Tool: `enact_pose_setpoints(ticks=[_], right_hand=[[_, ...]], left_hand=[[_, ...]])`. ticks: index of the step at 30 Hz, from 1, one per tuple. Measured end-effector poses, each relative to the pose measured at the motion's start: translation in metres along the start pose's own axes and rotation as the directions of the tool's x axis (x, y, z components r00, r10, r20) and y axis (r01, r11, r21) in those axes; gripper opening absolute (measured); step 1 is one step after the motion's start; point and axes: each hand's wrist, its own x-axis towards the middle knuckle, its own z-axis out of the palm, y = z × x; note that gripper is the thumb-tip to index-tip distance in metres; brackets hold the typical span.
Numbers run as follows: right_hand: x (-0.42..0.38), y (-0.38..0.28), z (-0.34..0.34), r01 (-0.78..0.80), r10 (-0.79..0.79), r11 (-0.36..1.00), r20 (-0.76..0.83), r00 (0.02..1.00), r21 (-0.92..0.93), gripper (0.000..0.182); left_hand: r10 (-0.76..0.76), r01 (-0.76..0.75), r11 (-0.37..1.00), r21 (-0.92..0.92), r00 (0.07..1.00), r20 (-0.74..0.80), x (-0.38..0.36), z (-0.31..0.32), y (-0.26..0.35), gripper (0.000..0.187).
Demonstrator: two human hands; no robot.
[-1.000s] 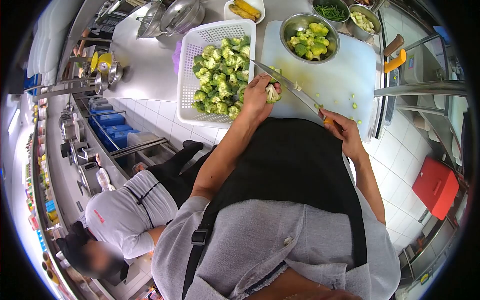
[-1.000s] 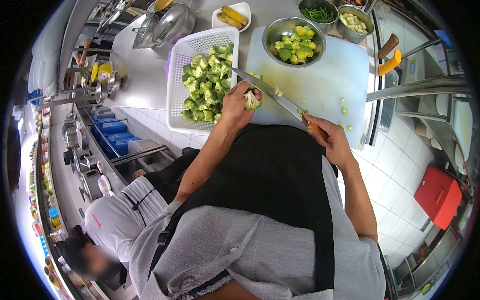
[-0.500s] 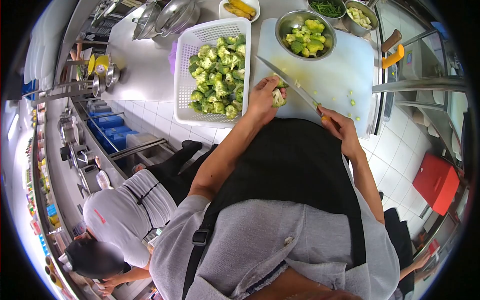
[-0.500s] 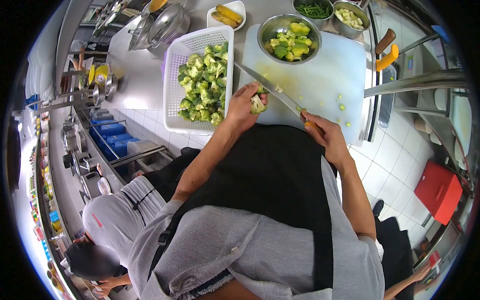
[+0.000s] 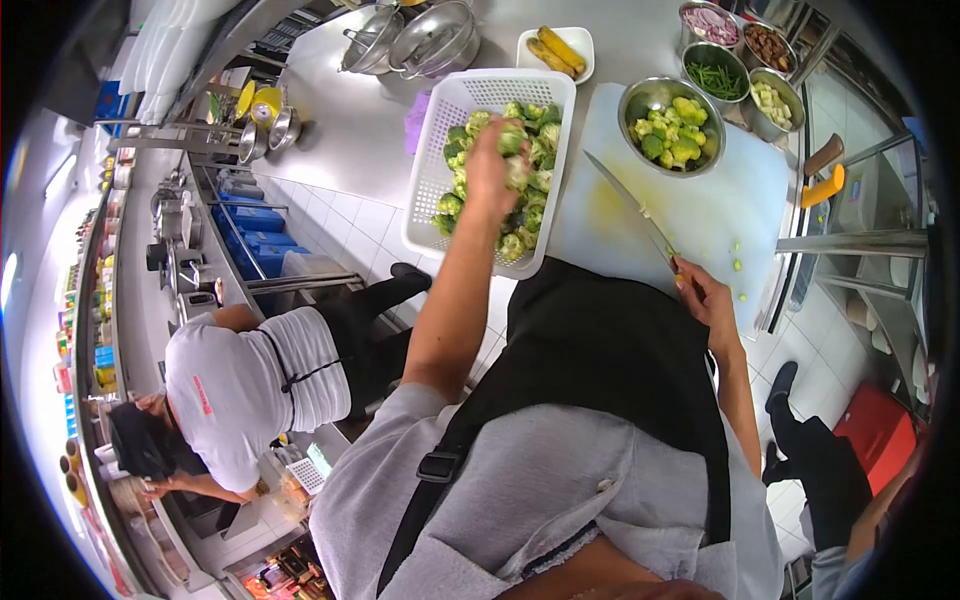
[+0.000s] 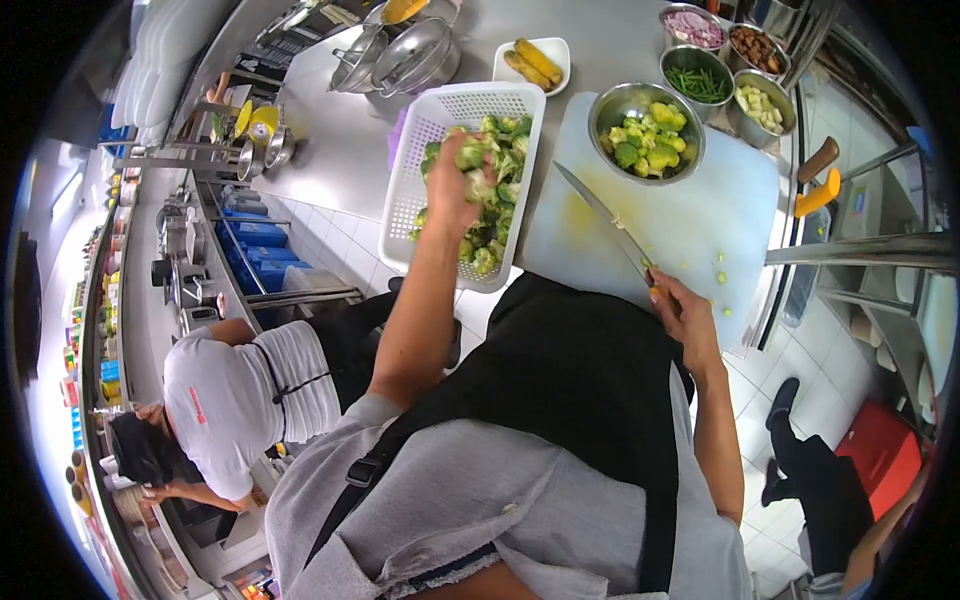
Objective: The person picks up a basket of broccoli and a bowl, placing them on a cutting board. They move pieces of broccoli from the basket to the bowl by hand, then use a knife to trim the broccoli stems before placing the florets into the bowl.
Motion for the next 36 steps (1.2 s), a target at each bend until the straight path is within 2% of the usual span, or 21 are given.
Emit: enact_pose_setpoints(ticks=[2, 5, 8, 9, 10, 11, 12, 13, 14, 16, 19, 22, 25, 28, 29, 30, 31, 32, 33, 35, 36], right_hand=[[-0.001, -0.002, 0.0, 0.005, -0.005, 1.0, 0.001, 1.0, 0.005, 0.035], [0.002, 0.007, 0.0, 0.045, -0.045, 0.999, 0.002, 0.999, -0.016, 0.034], [0.004, 0.017, 0.003, 0.121, -0.121, 0.993, -0.019, 0.992, 0.006, 0.033], [0.005, 0.02, 0.004, 0.133, -0.133, 0.991, -0.028, 0.991, 0.015, 0.033], [0.006, 0.02, 0.004, 0.147, -0.146, 0.989, -0.039, 0.989, 0.026, 0.033], [0.005, 0.018, 0.003, 0.115, -0.114, 0.993, -0.036, 0.993, 0.037, 0.033], [0.003, 0.013, 0.002, 0.083, -0.081, 0.995, -0.032, 0.996, 0.051, 0.033], [0.003, 0.01, 0.002, 0.05, -0.048, 0.997, -0.028, 0.998, 0.066, 0.033], [0.003, 0.009, 0.002, 0.059, -0.057, 0.997, -0.033, 0.998, 0.05, 0.032], [0.003, 0.008, 0.002, 0.072, -0.071, 0.997, -0.038, 0.997, 0.014, 0.032], [0.003, 0.012, 0.002, 0.037, -0.035, 0.997, -0.033, 0.999, 0.065, 0.032], [0.002, 0.009, 0.002, 0.039, -0.036, 0.995, -0.028, 0.999, 0.095, 0.033], [0.004, 0.013, 0.003, 0.026, -0.023, 0.994, -0.032, 0.999, 0.105, 0.033], [0.002, 0.006, 0.003, 0.033, -0.03, 0.995, -0.033, 0.999, 0.097, 0.033], [0.004, 0.009, 0.004, 0.073, -0.07, 0.995, -0.045, 0.997, 0.073, 0.033], [0.006, 0.014, 0.004, 0.115, -0.112, 0.992, -0.053, 0.992, 0.046, 0.033], [0.008, 0.014, 0.005, 0.156, -0.155, 0.988, -0.058, 0.986, 0.018, 0.033], [0.007, 0.013, 0.004, 0.119, -0.119, 0.993, -0.041, 0.992, 0.016, 0.033], [0.006, 0.009, 0.002, 0.083, -0.082, 0.997, -0.024, 0.996, 0.011, 0.033], [0.005, 0.004, 0.0, 0.028, -0.028, 1.0, 0.002, 1.0, 0.014, 0.033], [0.005, 0.002, -0.001, 0.007, -0.008, 1.0, 0.012, 1.0, 0.023, 0.033]], left_hand=[[0.145, -0.114, 0.967, 0.23, 0.981, -0.125, 0.04, -0.02, 0.019, 0.03], [0.143, -0.076, 0.933, 0.352, 0.975, -0.17, 0.116, -0.059, 0.041, 0.035], [-0.062, 0.077, 0.992, 0.103, 0.988, -0.139, 0.129, -0.047, 0.065, 0.041], [-0.104, 0.159, 0.971, 0.178, 0.952, -0.287, 0.13, -0.042, 0.071, 0.05], [0.04, 0.085, 0.865, 0.495, 0.971, -0.237, 0.142, -0.054, 0.066, 0.049], [0.16, 0.001, 0.655, 0.755, 0.977, -0.141, 0.163, -0.079, 0.053, 0.048], [0.304, -0.092, 0.446, 0.89, 0.951, -0.054, 0.16, -0.08, 0.046, 0.041], [0.439, -0.133, 0.196, 0.972, 0.898, 0.034, 0.16, -0.084, 0.038, 0.033], [0.422, -0.103, -0.002, 0.995, 0.902, 0.095, 0.164, -0.085, 0.03, 0.03], [0.354, -0.042, -0.389, 0.92, 0.916, 0.192, 0.174, -0.099, 0.01, 0.024], [0.397, 0.044, -0.264, 0.963, 0.916, 0.067, 0.143, -0.081, 0.005, 0.029], [0.388, 0.033, -0.229, 0.973, 0.92, 0.06, 0.138, -0.083, 0.009, 0.028], [0.509, -0.189, -0.192, 0.963, 0.82, 0.262, 0.112, -0.091, 0.02, 0.024], [0.529, -0.328, 0.225, 0.917, 0.832, 0.168, 0.086, -0.099, 0.029, 0.024], [0.543, -0.395, 0.355, 0.847, 0.825, 0.157, 0.086, -0.107, 0.025, 0.022], [0.492, -0.417, 0.532, 0.737, 0.86, 0.131, 0.078, -0.107, 0.027, 0.018], [0.437, -0.414, 0.687, 0.597, 0.892, 0.116, 0.065, -0.104, 0.029, 0.015], [0.379, -0.389, 0.814, 0.431, 0.918, 0.114, 0.054, -0.1, 0.03, 0.012], [0.324, -0.337, 0.885, 0.321, 0.941, 0.094, 0.049, -0.1, 0.027, 0.012], [0.228, -0.228, 0.973, -0.025, 0.948, 0.222, 0.01, -0.066, 0.036, 0.018], [0.197, -0.143, 0.971, -0.194, 0.934, 0.297, -0.006, -0.053, 0.035, 0.021]])
